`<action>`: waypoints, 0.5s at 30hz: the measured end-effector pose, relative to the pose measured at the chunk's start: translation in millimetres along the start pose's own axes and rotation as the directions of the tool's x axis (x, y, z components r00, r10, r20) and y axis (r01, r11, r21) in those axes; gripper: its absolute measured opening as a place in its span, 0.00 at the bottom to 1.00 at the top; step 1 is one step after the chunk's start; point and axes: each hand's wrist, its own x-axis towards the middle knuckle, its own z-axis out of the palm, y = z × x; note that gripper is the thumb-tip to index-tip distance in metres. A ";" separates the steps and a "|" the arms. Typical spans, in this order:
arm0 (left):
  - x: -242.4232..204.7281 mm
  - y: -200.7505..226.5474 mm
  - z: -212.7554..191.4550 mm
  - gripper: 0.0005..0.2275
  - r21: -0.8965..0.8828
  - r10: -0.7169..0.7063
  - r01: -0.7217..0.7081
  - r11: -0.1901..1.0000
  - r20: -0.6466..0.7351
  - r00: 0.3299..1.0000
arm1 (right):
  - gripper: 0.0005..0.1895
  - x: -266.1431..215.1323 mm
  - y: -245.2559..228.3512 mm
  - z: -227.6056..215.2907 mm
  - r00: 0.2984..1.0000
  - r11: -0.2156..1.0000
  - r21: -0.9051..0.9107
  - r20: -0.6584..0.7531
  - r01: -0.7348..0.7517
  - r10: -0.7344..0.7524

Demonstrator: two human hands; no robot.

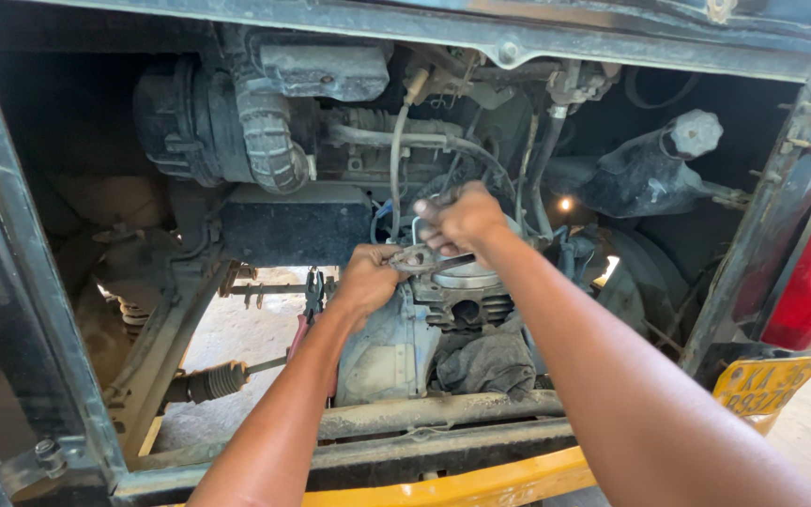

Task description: The person uses a wrench to tighten a bolt on a vehicle engine component located in the rear compartment. They then switch to using pliers to adjust a hose or cable connected to the same area. The task involves precise manipulation of tools within a confined mechanical space.

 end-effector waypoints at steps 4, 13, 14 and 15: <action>4.4 -10.1 1.8 0.09 -0.014 0.049 -0.049 0.999 0.000 0.999 | 0.21 -26.7 -13.7 4.5 0.979 0.992 -0.126 -0.205 -0.015 -0.011; 17.2 -21.6 0.0 0.08 0.085 0.109 -0.108 0.991 -0.007 0.994 | 0.31 -35.1 -15.0 3.1 0.932 0.892 -0.452 -0.320 0.009 -0.172; 16.8 -20.6 -0.7 0.08 0.090 0.111 -0.110 0.990 -0.008 0.994 | 0.32 -34.3 -14.1 3.7 0.923 0.878 -0.478 -0.321 0.036 -0.213; 16.4 -19.5 -0.9 0.09 0.104 0.114 -0.112 0.988 -0.016 0.993 | 0.33 -33.8 -14.0 4.6 0.913 0.862 -0.503 -0.320 0.063 -0.253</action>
